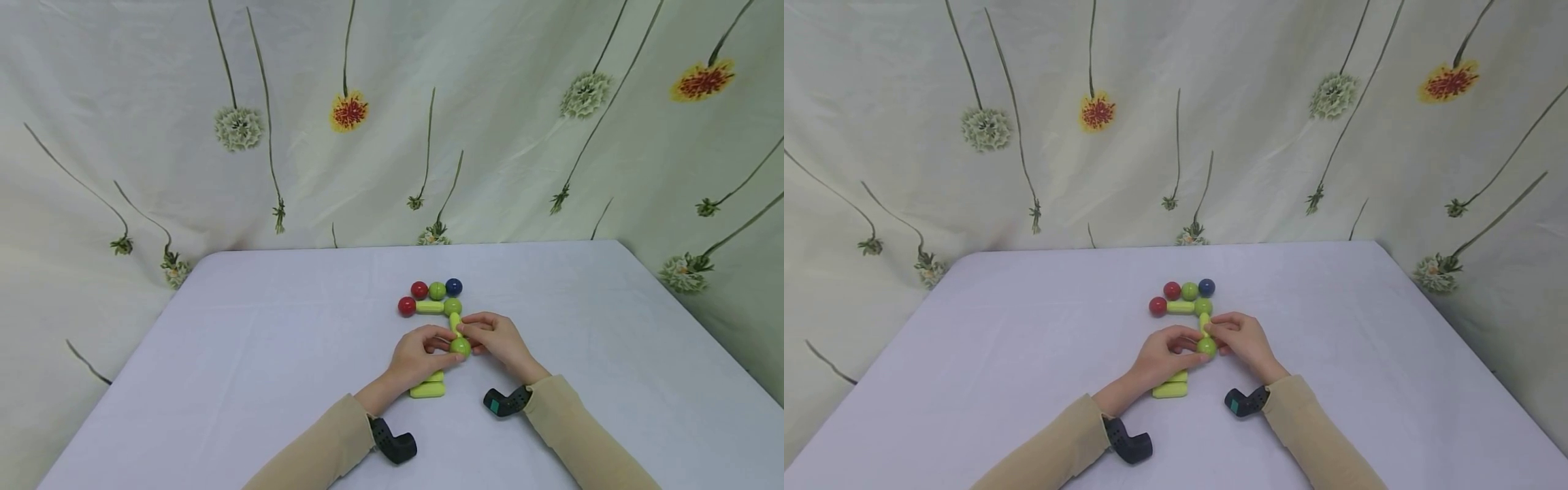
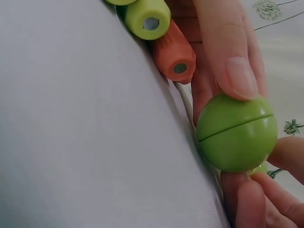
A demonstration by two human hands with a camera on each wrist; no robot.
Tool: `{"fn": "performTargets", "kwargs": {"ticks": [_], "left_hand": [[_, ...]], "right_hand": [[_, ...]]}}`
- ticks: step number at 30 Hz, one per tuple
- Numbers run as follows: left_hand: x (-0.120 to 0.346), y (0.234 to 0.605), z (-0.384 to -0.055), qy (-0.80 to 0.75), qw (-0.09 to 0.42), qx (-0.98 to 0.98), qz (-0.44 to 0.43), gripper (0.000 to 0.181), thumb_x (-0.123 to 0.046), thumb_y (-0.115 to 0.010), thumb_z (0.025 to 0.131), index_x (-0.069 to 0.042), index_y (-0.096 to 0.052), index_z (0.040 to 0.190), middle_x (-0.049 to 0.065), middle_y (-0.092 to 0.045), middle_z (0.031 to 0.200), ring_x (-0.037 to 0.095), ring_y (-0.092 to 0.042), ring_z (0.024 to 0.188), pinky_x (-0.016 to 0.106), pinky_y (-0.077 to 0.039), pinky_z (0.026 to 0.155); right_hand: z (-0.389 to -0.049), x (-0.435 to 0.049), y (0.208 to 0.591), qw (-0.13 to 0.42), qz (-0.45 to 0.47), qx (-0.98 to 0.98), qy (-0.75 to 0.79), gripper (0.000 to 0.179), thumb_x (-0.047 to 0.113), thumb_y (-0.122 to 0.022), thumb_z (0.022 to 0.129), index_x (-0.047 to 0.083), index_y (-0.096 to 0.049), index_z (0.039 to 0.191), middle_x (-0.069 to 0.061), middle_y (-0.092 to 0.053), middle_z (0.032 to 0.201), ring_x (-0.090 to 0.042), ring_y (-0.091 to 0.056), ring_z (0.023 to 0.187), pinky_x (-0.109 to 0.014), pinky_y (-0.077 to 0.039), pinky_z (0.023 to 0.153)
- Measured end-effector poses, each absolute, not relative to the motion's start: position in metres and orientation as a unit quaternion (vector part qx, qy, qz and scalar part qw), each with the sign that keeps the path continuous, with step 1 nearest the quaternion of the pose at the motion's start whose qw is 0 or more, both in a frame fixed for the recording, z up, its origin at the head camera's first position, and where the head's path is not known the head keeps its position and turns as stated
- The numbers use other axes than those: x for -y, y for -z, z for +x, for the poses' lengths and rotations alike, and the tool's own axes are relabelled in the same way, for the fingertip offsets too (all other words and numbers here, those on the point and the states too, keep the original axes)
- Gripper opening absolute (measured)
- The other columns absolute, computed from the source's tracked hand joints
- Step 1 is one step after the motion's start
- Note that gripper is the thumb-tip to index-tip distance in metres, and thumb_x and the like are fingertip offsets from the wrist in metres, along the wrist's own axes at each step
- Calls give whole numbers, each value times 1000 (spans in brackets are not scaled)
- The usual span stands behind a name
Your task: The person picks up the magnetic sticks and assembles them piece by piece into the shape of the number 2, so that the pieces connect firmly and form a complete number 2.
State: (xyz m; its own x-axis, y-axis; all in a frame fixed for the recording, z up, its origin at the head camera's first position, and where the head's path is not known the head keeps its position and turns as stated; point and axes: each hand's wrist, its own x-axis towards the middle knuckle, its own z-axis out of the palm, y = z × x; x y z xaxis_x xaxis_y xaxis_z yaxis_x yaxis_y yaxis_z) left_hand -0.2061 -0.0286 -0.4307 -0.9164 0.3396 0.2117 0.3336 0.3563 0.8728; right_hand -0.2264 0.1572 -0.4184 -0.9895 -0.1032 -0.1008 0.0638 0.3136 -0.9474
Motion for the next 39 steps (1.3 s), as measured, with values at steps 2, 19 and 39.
{"fn": "performTargets", "kwargs": {"ticks": [2, 19, 39], "left_hand": [[29, 430, -206, -526, -1, -825, 206, 29, -27, -75, 80, -14, -68, 104, -4, -68, 97, 8, -64, 88, 24, -45, 74], [32, 435, -208, -534, 6, -816, 222, 25, -23, -67, 87, -15, -68, 110, -4, -68, 101, 9, -61, 90, 24, -46, 73], [80, 411, -224, -472, 176, -821, 268, 19, -26, -73, 81, -15, -72, 97, -2, -63, 80, 13, -53, 72, 23, -41, 63]], "right_hand": [[-226, -157, 419, 67, -11, -809, 584, 43, 29, -68, 86, -1, -60, 116, -8, -70, 94, -13, -62, 71, -25, -52, 64], [-217, -176, 429, 69, -153, -819, 549, 47, 25, -80, 75, 7, -60, 114, -6, -61, 111, -20, -60, 102, -30, -48, 85], [-215, -174, 425, 38, -143, -854, 498, 39, 27, -79, 75, 12, -64, 108, 0, -63, 103, -17, -58, 98, -34, -48, 80]]}}
